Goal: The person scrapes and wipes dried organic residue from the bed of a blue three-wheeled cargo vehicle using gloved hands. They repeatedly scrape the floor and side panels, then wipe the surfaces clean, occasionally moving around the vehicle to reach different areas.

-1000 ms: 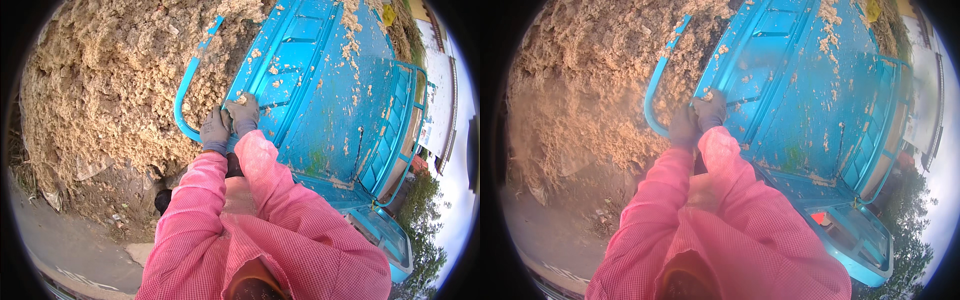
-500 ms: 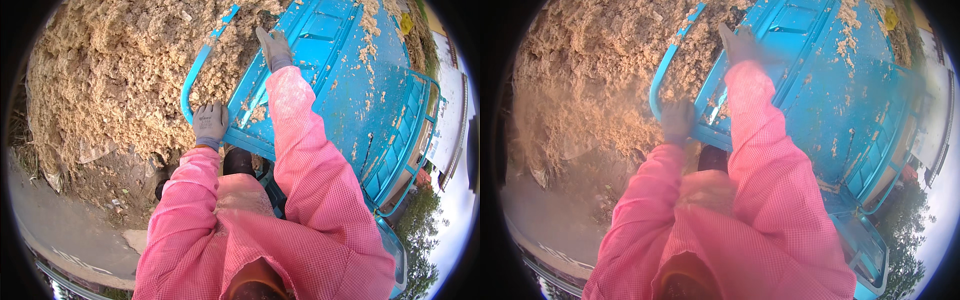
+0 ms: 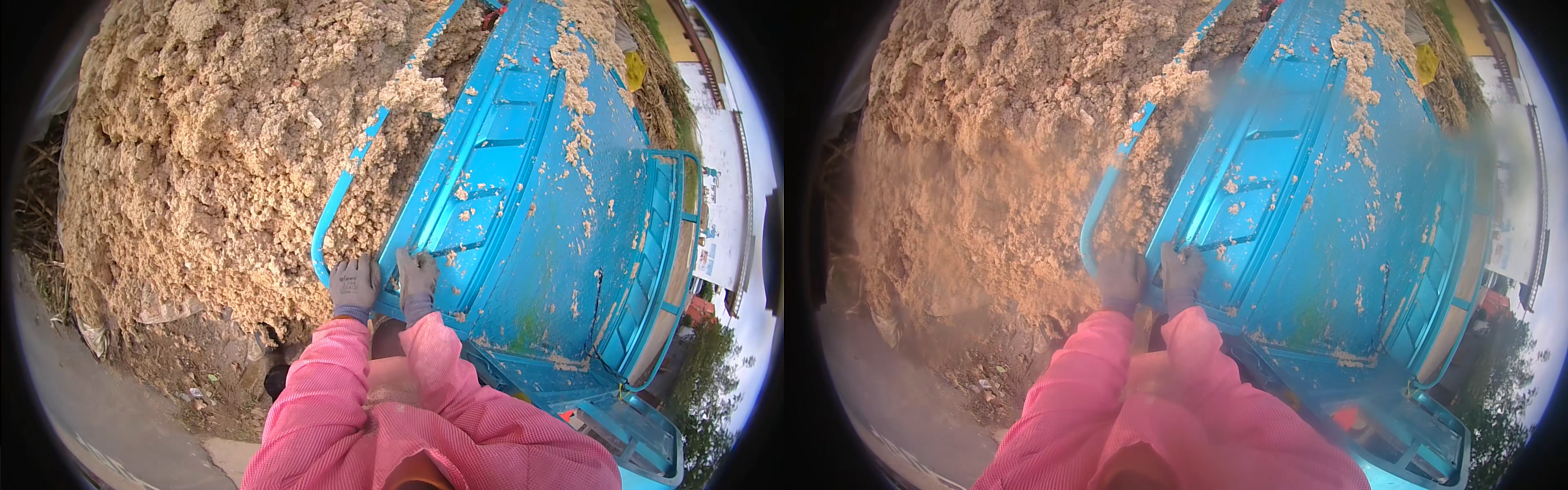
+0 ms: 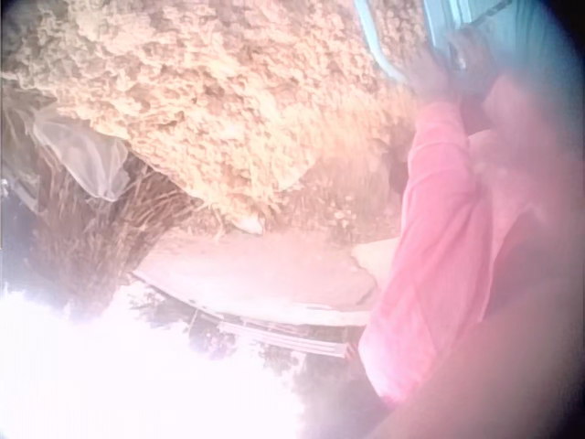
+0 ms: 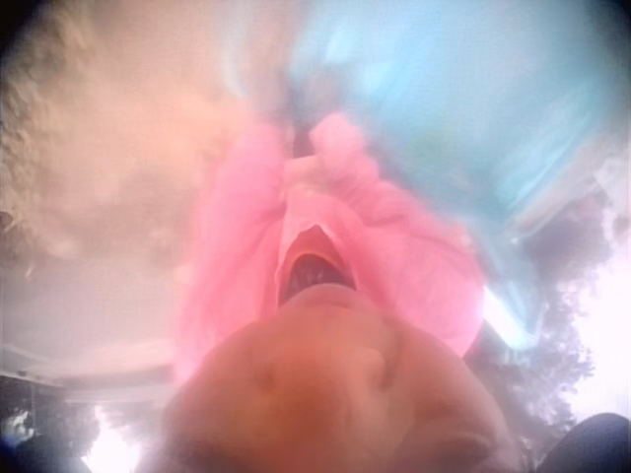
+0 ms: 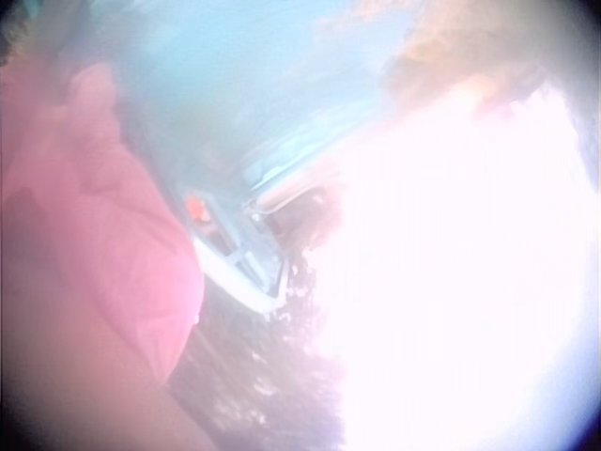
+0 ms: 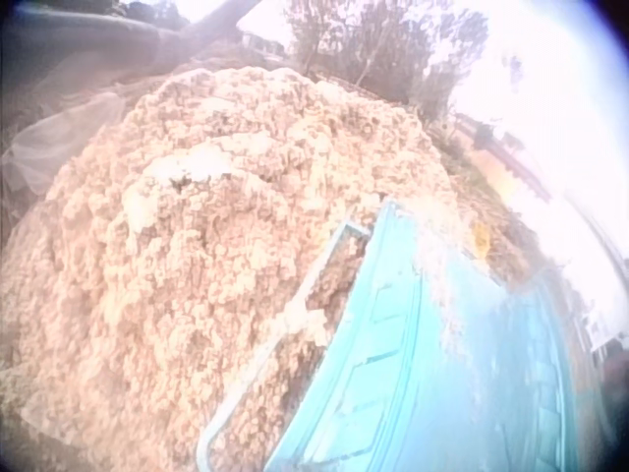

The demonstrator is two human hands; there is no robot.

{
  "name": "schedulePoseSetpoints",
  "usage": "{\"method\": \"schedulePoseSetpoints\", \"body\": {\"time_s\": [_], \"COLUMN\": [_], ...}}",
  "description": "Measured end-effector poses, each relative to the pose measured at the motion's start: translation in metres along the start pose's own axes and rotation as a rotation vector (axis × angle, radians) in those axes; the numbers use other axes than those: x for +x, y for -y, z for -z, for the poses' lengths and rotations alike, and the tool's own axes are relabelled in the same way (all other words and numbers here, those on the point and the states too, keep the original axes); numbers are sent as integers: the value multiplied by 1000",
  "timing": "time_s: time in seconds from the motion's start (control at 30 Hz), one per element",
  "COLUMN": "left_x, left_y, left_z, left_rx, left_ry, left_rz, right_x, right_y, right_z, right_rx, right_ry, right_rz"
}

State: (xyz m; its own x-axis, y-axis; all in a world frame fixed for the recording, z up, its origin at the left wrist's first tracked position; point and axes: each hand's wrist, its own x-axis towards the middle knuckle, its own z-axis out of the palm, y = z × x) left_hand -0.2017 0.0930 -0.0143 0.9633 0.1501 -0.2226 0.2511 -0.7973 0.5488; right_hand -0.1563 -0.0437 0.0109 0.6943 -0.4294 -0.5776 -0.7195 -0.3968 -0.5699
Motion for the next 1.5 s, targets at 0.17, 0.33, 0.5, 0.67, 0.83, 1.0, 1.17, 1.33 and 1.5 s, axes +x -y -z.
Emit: {"method": "schedulePoseSetpoints", "body": {"time_s": [0.17, 0.33, 0.5, 0.67, 0.83, 1.0, 1.17, 1.33, 1.5], "left_x": [0, 0, 0, -2, -1, -2, -4, -1, -1], "left_y": [3, 6, 2, -3, -1, 4, 3, -3, -6], "left_z": [-4, -7, -3, 2, 4, 6, 6, 8, 12], "left_rx": [62, 50, -47, -38, -23, -78, -86, -34, -45], "left_ry": [-25, -36, -92, -108, -92, -169, -181, -115, -125], "left_rz": [-29, -89, -18, -9, -78, -127, -146, -77, -54], "right_x": [25, 157, 221, 172, 186, 299, 254, 114, 90], "right_y": [98, 234, 261, 304, 345, 354, 313, 263, 207], "right_z": [13, 7, -80, -156, -110, -79, -103, -130, -108], "right_rx": [716, 39, -178, -353, -552, -336, -496, -957, -757], "right_ry": [465, -57, -244, 199, 9, 102, 161, 139, 579], "right_rz": [208, 720, 422, 753, 852, 720, 681, 765, 920]}}
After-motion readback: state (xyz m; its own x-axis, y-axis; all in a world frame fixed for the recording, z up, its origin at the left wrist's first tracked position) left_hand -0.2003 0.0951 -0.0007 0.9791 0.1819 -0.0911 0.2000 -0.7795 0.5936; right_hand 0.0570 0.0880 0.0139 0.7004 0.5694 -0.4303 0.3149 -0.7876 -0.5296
